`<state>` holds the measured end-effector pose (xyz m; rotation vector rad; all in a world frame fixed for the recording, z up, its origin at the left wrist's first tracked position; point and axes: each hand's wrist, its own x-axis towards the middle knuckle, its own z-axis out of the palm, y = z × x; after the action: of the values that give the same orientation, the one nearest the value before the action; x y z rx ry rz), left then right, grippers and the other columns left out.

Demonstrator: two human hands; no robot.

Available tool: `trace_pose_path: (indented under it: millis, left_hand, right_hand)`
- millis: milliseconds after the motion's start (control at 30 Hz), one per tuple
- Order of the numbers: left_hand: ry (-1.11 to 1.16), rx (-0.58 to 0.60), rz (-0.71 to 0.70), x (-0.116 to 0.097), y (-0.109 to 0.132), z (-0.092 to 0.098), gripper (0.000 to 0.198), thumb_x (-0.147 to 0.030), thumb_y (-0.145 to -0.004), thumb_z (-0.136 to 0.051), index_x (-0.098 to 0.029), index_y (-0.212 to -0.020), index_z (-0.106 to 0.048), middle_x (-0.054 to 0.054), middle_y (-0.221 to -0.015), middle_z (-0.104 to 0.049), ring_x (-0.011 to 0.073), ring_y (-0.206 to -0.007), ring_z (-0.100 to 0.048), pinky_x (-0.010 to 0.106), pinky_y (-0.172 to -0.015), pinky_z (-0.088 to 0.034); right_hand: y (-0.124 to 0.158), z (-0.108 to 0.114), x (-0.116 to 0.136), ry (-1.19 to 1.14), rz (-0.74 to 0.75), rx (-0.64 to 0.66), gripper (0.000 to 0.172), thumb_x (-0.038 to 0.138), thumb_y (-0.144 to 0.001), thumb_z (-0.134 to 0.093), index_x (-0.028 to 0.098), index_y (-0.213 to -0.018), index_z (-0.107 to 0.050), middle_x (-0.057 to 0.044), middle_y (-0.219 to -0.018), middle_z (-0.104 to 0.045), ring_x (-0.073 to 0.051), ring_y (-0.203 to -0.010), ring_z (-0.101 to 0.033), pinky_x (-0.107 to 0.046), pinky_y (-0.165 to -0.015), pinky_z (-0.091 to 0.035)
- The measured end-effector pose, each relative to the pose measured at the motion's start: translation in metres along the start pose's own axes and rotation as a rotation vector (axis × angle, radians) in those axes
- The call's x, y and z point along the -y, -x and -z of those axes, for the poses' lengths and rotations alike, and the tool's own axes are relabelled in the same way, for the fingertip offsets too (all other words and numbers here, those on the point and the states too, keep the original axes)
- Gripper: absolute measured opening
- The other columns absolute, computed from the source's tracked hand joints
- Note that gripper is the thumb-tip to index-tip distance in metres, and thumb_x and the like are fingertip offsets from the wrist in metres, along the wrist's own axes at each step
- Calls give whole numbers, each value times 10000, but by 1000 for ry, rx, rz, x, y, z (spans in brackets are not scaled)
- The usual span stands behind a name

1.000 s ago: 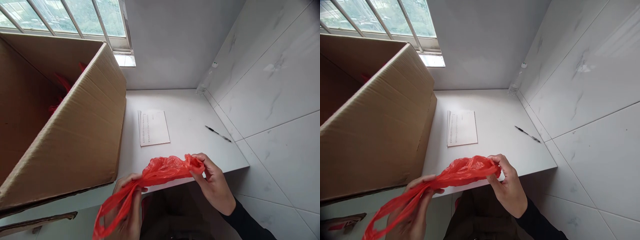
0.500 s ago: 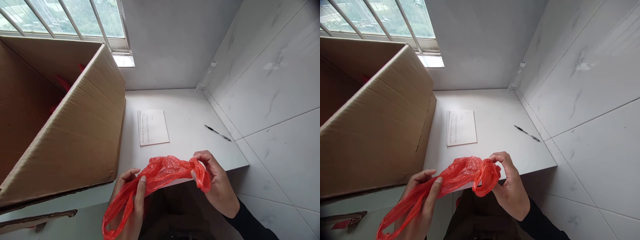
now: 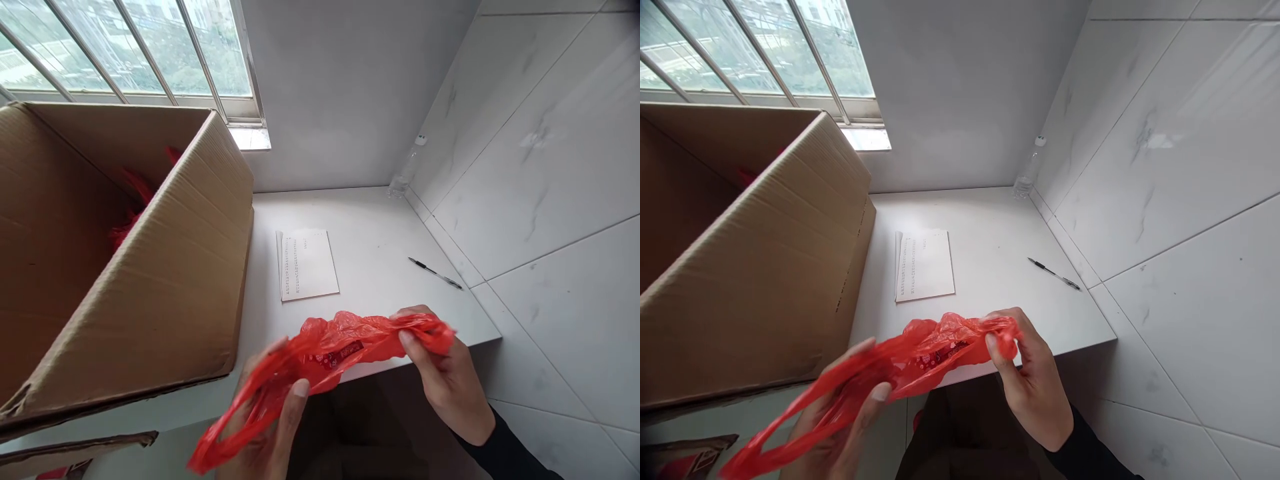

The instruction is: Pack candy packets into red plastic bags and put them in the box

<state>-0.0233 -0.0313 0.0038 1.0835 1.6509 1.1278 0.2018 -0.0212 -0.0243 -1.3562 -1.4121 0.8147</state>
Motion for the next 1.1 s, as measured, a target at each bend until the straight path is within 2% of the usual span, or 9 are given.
trace_pose_path:
  millis: [133,333,500,600,667,767,900,1000,1100]
  left_hand:
    - [-54,-71,-125,5,-2,5,185,-444,-917,-619,-308,-983,-725,6,-1130,-662,226,-1105,-615,279,-955,-465]
    - [13,-201,104,3,-10,4,444,-627,-763,-732,-244,-985,-760,48,-966,-766,313,-1081,-676,348,-869,-562]
    - [21,-223,62,3,-14,2,403,-618,-828,-680,-263,-1009,-737,34,-1172,-734,302,-1183,-634,371,-985,-508]
    - [373,-37,13,5,-17,1,319,-560,-861,-683,-242,-843,-691,43,-1151,-733,301,-1208,-628,379,-985,-524]
    - [618,141,51,7,-20,-2,327,-522,-914,-632,-236,-757,-642,32,-785,-724,280,-1068,-687,419,-985,-526]
    - [740,277,123,6,-22,-8,346,-430,-1000,-520,-236,-729,-612,-42,-424,-429,194,-710,-658,427,-998,-502]
    - [799,342,108,2,-23,-9,246,-447,-965,-559,-235,-971,-683,-38,-584,-459,155,-638,-558,417,-939,-524]
    - [866,391,99,-5,-21,-5,471,-591,-942,-483,-226,-1168,-677,31,-774,-542,231,-829,-609,441,-885,-545]
    - [857,391,157,-14,-19,-6,439,-518,-1000,-409,-206,-903,-703,15,-704,-477,209,-794,-608,403,-895,-528]
  right_hand:
    - [-1,-1,2,-98,-18,-75,140,335,-1045,-496,311,-1111,-616,-22,-1224,-619,-189,-1190,-589,-295,-968,-519]
    - [2,-4,2,-276,-74,-40,179,341,-1063,-446,323,-1180,-580,-41,-1259,-622,-220,-1245,-565,-396,-1029,-520]
    - [2,-3,2,-260,-49,-55,152,333,-1051,-461,307,-1112,-597,-39,-1199,-613,-225,-1195,-562,-450,-1075,-470]
    - [-1,-1,3,-309,-59,-63,137,323,-1047,-445,310,-1088,-574,-16,-1046,-615,-202,-1055,-589,-463,-1045,-492]
    - [-3,-1,2,-367,-61,-63,146,322,-1047,-411,301,-1037,-556,6,-894,-576,-184,-909,-583,-476,-1020,-513]
    - [-6,-2,-2,-414,-80,-21,203,342,-1041,-392,271,-903,-524,22,-765,-486,-175,-764,-546,-480,-987,-529]
    - [-12,-2,-10,-445,-144,-18,192,441,-1013,-466,275,-960,-545,27,-744,-476,-188,-747,-583,-471,-920,-549]
    - [-15,-3,-10,-494,-175,-50,284,543,-994,-459,274,-983,-551,39,-674,-453,-192,-690,-591,-438,-812,-569]
    - [-15,-5,2,-521,-141,0,356,568,-1015,-379,274,-955,-571,38,-634,-432,-183,-641,-565,-368,-688,-540]
